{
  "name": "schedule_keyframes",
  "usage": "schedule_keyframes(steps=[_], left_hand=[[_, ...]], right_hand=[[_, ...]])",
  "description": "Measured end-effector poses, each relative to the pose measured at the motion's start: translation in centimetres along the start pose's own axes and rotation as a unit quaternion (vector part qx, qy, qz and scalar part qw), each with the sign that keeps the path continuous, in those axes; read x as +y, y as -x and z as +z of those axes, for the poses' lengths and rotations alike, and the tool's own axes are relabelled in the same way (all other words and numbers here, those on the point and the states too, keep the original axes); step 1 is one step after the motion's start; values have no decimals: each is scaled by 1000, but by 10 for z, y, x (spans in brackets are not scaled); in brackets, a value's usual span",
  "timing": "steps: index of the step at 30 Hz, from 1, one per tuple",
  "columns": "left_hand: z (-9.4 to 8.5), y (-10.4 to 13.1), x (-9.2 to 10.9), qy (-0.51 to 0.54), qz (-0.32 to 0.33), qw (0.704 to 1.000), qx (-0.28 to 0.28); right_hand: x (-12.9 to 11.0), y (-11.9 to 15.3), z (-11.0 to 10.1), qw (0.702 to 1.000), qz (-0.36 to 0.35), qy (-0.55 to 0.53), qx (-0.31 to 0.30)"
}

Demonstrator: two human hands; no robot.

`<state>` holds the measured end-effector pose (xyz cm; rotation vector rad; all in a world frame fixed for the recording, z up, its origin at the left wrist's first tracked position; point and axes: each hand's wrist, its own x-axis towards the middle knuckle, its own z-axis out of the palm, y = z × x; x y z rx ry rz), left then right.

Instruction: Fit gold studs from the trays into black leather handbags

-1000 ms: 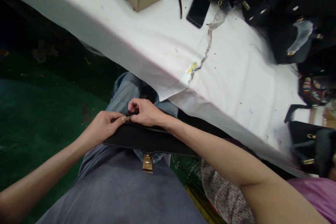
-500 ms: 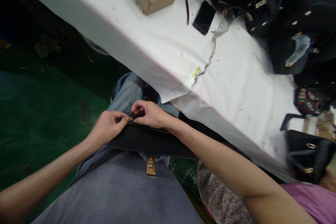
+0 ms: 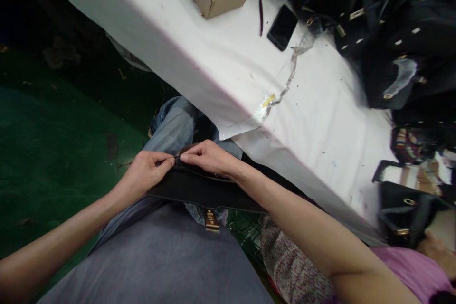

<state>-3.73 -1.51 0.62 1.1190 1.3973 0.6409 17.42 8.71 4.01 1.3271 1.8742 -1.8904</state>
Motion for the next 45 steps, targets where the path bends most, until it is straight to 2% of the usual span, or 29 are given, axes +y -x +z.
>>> schedule_keyframes(steps=[5, 13, 17, 22, 32, 37, 41, 45], left_hand=[[-4, 4, 3, 10, -4, 999, -42], [-10, 9, 8, 14, 4, 997, -80], [-12, 11, 7, 58, -15, 993, -101], [-12, 13, 3, 86, -39, 990, -101], [-7, 13, -2, 96, -74, 988, -96], [-7, 13, -3, 113, -81, 985, -101], [-7, 9, 2, 51, -91, 989, -101], [-7, 2, 0, -63, -42, 992, -102]], right_hand=[[5, -2, 2, 999, -8, -38, 1], [6, -2, 6, 1000, 7, -26, -3], [6, -2, 7, 1000, 2, -19, -7], [3, -1, 12, 1000, -8, 7, 0], [-6, 2, 33, 985, -57, 146, 71], [-4, 3, 34, 988, -55, 127, 74], [-3, 2, 34, 987, -45, 121, 91], [-3, 0, 34, 989, -42, 109, 87]])
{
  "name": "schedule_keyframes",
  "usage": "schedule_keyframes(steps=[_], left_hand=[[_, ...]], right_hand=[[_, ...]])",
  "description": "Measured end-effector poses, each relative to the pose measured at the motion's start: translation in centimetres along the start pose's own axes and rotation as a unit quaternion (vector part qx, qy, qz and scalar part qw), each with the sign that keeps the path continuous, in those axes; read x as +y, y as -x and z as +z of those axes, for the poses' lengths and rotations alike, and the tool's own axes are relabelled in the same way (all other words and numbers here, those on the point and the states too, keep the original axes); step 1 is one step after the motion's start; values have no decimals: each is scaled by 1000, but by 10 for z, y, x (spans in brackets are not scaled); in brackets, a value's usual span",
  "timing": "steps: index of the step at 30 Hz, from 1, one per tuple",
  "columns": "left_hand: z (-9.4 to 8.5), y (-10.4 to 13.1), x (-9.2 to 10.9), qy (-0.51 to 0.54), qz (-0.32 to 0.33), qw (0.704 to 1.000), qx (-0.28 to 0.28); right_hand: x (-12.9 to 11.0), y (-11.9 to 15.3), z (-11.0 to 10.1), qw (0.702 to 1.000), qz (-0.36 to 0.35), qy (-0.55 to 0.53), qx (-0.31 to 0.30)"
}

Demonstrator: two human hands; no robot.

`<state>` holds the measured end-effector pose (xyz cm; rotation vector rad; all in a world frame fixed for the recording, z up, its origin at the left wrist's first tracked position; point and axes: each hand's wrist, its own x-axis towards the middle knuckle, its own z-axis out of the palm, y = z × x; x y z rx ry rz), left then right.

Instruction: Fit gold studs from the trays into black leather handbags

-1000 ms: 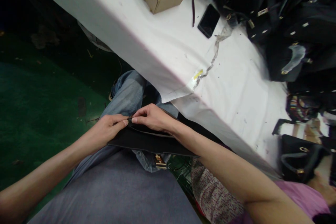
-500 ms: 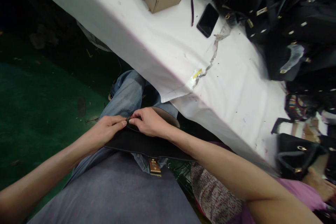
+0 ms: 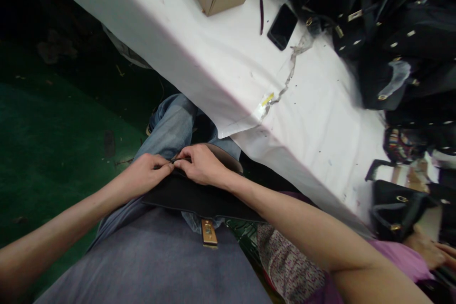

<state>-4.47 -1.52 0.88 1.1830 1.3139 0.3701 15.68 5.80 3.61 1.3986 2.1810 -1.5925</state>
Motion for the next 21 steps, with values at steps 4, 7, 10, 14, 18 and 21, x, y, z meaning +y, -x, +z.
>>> schedule_keyframes(steps=[4, 7, 10, 14, 18, 21], left_hand=[[-3, -4, -6, -34, 23, 999, -10], [-4, -5, -7, -40, 28, 999, -13], [-2, -4, -7, -55, 24, 998, -14], [4, -3, -8, -55, 22, 998, -3], [6, -3, -10, -54, 31, 998, 7], [4, -5, -10, -58, 32, 998, -10]], right_hand=[[1, -2, -8, 997, 6, -46, -53], [1, -3, -18, 994, 4, -48, -101], [1, -5, -25, 991, 30, -20, -132], [4, -6, -21, 992, 21, -8, -124], [4, -3, -12, 996, 8, 16, -84], [1, -2, -10, 997, 10, 22, -72]])
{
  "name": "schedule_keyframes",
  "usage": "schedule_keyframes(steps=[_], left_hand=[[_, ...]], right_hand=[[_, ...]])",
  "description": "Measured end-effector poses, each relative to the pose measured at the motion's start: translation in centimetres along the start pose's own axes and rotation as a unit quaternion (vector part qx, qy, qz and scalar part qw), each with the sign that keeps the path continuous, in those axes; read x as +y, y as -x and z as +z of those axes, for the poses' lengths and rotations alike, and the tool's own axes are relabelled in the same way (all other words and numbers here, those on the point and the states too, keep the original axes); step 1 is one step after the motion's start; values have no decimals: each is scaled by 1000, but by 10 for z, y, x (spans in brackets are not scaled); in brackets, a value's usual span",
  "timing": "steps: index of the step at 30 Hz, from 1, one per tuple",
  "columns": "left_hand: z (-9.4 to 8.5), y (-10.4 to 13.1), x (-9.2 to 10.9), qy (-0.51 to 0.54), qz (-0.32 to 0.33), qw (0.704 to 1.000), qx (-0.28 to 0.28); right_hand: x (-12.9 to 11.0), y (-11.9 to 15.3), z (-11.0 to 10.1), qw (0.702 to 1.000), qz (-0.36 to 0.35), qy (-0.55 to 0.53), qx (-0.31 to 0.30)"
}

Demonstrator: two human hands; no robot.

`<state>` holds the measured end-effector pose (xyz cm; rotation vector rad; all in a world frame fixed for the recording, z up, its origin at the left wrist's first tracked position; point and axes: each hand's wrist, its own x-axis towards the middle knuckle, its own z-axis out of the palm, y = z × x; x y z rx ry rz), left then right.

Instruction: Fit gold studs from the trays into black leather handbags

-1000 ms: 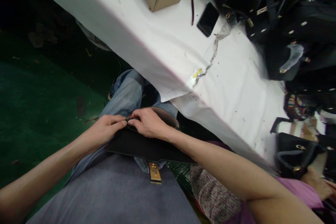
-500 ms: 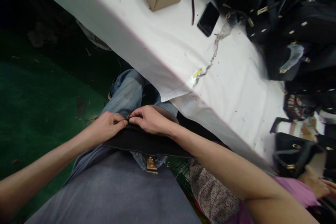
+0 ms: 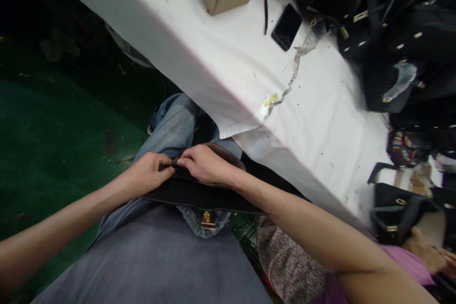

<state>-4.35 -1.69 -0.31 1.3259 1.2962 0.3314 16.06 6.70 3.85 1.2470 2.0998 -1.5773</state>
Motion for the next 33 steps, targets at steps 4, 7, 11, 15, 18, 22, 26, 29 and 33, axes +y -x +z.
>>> schedule_keyframes(steps=[4, 7, 11, 15, 18, 22, 26, 29, 33], left_hand=[[-2, -3, 2, -4, -6, 1000, -2], [-1, -5, 3, 8, -27, 1000, 3], [-1, -9, 1, 32, -36, 999, -6], [-4, -16, 0, 23, -23, 999, -24], [-7, -22, 0, 30, -21, 999, -28], [-7, -25, 1, 66, -31, 996, -51], [-5, -25, 6, 109, -58, 991, -55], [-3, -26, 8, 118, -65, 990, -38], [-4, -29, 11, 113, -69, 991, -23]], right_hand=[[-3, 1, -1, 1000, 14, 8, 16], [-2, 3, -3, 1000, 5, -9, 15], [2, 6, -7, 998, 2, -51, -21], [2, 5, -6, 999, 19, -27, 4], [-1, 4, -3, 999, 7, -5, 31], [-2, 5, 0, 998, -13, 36, 59], [1, 5, 4, 995, -18, 61, 74], [2, 4, 4, 995, -17, 60, 84], [1, 3, -2, 996, -5, 32, 83]])
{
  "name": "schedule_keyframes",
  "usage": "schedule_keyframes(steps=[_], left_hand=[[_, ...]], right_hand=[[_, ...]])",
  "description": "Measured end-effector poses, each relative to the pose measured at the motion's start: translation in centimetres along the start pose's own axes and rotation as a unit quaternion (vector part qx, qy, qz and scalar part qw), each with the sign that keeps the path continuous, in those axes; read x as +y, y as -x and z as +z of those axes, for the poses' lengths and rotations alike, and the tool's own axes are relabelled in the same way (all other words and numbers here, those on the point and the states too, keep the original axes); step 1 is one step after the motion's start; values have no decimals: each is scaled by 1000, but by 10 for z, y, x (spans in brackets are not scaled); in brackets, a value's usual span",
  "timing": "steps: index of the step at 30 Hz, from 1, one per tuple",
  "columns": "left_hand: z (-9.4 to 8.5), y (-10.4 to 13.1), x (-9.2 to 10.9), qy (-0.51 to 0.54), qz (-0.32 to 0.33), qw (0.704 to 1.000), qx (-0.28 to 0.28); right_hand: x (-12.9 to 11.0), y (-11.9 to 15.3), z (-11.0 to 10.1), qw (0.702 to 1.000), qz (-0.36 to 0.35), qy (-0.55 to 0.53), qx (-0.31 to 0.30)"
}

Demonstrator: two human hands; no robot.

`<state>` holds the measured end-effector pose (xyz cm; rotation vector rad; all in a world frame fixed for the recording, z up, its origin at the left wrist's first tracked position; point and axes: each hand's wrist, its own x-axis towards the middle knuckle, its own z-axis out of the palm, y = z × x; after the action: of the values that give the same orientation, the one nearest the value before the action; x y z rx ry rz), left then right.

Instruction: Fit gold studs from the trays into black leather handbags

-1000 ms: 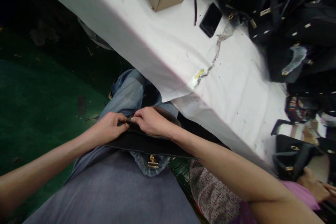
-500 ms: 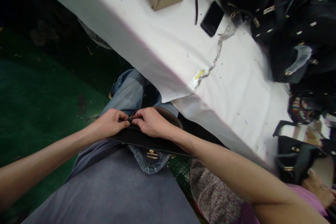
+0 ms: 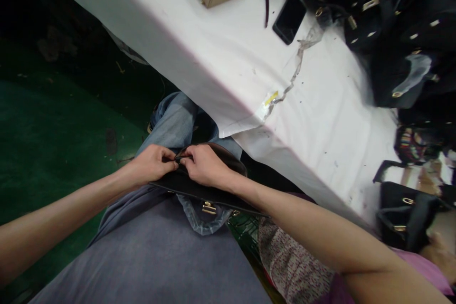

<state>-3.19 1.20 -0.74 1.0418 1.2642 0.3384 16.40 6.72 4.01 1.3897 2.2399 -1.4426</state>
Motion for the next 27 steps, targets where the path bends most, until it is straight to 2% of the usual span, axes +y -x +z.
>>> schedule_keyframes(steps=[6, 11, 16, 27], left_hand=[[-12, 2, 10, -57, 25, 998, 8], [-14, 4, 5, -78, 20, 997, 9], [-9, 6, 4, -77, 16, 997, 25], [-7, -3, -2, -88, 47, 995, 8]], right_hand=[[0, -3, -13, 995, 22, -82, -43], [2, -2, -8, 989, 32, -120, -76], [2, 2, -6, 993, 26, -97, -62], [0, 4, -4, 999, 5, -45, -7]])
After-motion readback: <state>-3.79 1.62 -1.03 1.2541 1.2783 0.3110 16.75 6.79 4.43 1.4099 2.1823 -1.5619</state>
